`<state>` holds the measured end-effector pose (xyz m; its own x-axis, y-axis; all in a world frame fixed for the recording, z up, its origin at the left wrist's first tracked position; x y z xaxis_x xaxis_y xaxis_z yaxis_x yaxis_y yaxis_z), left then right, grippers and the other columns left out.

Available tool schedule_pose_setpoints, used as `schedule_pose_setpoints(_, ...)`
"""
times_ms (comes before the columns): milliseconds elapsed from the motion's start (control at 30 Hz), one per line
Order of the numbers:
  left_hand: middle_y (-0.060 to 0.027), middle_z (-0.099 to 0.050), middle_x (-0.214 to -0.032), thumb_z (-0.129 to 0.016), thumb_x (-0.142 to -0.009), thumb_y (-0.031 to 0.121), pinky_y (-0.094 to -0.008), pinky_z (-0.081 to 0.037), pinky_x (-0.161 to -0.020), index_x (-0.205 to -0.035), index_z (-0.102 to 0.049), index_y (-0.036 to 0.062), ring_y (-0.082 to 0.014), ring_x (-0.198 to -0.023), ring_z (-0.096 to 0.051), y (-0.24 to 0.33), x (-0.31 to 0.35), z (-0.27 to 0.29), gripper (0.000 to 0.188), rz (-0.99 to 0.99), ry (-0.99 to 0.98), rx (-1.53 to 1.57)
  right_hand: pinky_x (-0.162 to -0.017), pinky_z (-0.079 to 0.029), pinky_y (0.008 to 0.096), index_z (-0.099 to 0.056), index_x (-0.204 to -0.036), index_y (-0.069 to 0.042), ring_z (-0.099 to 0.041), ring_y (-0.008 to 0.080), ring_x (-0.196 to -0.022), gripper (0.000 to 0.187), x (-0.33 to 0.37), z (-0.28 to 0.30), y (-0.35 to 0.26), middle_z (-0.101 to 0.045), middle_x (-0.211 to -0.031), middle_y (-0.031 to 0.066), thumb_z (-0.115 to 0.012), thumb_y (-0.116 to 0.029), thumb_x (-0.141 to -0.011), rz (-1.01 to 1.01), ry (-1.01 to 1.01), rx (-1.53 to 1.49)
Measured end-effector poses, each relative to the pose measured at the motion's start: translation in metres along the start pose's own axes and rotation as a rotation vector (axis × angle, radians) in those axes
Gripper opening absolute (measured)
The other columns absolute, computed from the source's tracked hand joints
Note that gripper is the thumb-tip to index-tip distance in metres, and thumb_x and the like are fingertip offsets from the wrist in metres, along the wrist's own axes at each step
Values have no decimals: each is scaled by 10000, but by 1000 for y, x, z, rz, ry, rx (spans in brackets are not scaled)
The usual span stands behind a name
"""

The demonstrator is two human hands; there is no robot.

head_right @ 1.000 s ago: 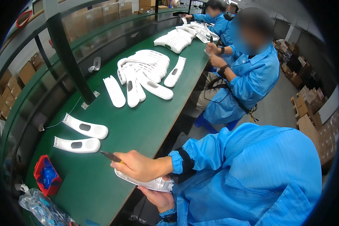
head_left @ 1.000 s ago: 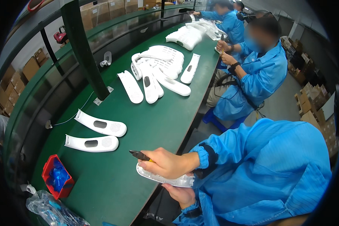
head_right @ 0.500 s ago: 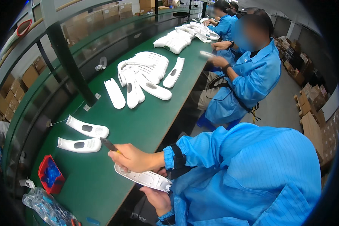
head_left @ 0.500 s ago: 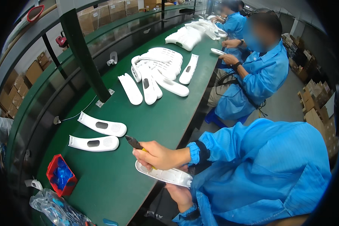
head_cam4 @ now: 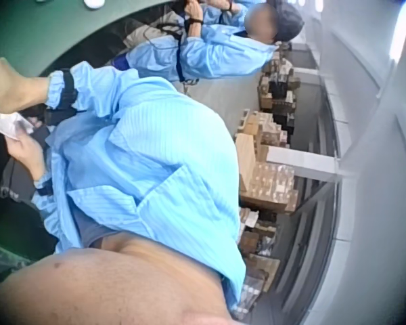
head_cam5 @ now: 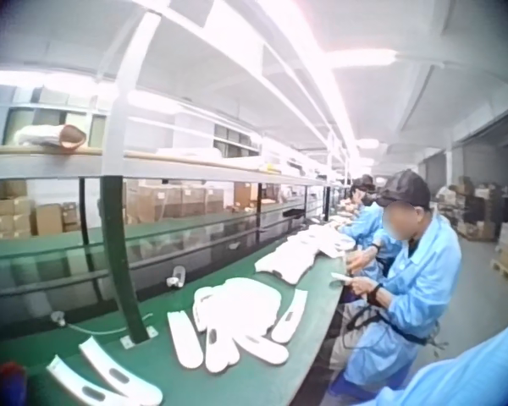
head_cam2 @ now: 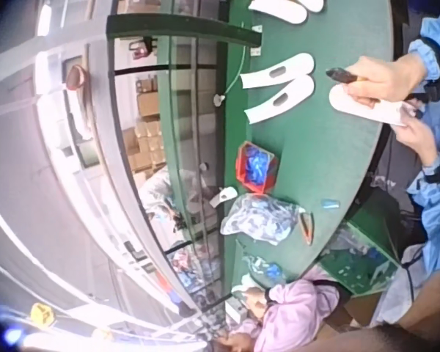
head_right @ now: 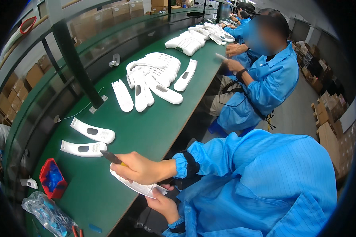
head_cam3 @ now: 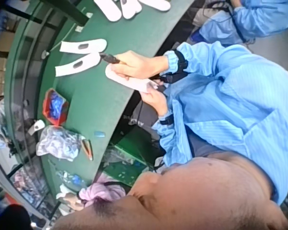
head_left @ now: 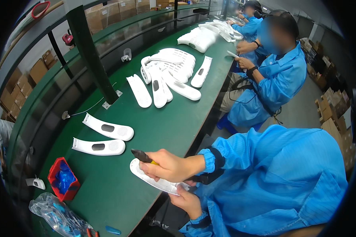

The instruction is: The worker utilizes a hand scraper tool to remove excess flash, burrs, or imperfections from molded white plastic component products along an assembly line bench.

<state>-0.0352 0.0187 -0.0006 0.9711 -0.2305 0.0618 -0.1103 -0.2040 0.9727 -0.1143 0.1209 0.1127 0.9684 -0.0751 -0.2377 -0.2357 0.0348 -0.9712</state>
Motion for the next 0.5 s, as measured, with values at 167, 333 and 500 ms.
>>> schedule_pose_setpoints(167, -158, -618, -726, -420, -1036, 270, -303, -481, -544, -1108, -484, -113, -218, -572, -612, 0, -7, -2, 395, -24, 50, -36, -530, -472, 332, -538, -1033, 68, -628, 227, -599, 309, 10, 2, 8, -641, -718, 182, -502, -238, -1006, -43, -59, 152)
schedule_pose_setpoints(333, -150, -610, -715, -421, -1041, 356, -294, -467, -534, -1028, -501, -102, -205, -568, -603, 0, -8, -2, 465, -61, 57, -75, -549, -484, 357, -556, -992, 65, -624, 255, -604, 335, 12, 0, 11, -631, -725, 197, -505, -265, -1010, -45, -89, 217)
schedule_pose_setpoints(500, -131, -618, -702, -427, -1038, 402, -283, -459, -537, -1020, -519, -92, -197, -566, -611, 1, -8, -2, 502, -89, 59, -85, -535, -475, 338, -546, -1007, 30, -591, 248, -563, 290, 13, -4, 15, -587, -676, 124, -495, -255, -1019, -8, -114, 218)
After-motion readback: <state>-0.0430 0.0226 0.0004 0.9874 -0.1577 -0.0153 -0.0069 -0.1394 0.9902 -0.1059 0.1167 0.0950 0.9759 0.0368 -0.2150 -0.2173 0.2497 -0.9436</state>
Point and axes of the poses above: each hand's wrist, its own x-axis away from the middle knuckle, its own z-axis out of the back of the hand, y = z × x, the point moved 4 cm from there along -x, towards the middle knuckle
